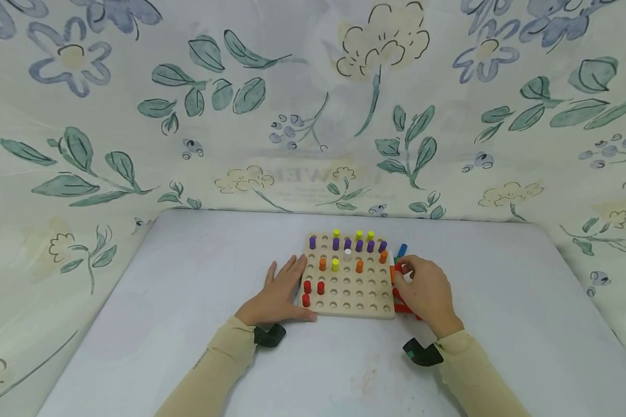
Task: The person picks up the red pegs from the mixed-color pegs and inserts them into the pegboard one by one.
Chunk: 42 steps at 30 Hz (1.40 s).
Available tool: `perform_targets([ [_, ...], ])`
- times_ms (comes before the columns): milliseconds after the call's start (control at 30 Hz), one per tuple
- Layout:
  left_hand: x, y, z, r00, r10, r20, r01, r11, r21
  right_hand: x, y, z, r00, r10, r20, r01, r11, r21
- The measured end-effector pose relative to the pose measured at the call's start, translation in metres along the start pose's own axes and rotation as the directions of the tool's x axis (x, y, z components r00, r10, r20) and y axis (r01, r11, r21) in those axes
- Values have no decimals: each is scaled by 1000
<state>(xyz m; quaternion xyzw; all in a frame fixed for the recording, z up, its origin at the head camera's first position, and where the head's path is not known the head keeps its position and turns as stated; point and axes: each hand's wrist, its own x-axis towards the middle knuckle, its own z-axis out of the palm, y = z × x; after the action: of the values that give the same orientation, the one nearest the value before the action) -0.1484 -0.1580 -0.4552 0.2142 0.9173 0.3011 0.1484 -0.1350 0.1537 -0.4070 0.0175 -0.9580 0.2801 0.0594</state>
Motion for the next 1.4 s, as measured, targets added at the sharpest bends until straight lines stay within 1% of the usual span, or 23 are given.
perform_targets([
  [233, 0, 2, -1, 1000, -8, -1, 8, 1000, -2, -1, -3, 2, 1000, -14, -6, 14, 1000, 10],
  [533, 0, 3, 0, 1000, -10, -5, 10, 1000, -11, -5, -7, 4, 997, -78, -26, 79, 996, 47],
  [800, -1, 2, 0, 1000, -2, -11, 1, 1000, -15, -12, -15, 12, 992, -120, -49, 122, 992, 31],
  [1000, -1, 1, -1, 1000, 1, -7, -1, 1000, -22, -17, -22, 16, 984, -165, -71, 169, 985, 46],
  [1200, -1, 0, -1, 1000, 5, -9, -5, 1000, -18, -20, -28, 22, 981, -186, -64, 188, 981, 42],
  [1400, -2, 1, -1, 1000, 5, -11, -6, 1000, -20, -23, -31, 26, 967, -238, -91, 241, 970, 30],
])
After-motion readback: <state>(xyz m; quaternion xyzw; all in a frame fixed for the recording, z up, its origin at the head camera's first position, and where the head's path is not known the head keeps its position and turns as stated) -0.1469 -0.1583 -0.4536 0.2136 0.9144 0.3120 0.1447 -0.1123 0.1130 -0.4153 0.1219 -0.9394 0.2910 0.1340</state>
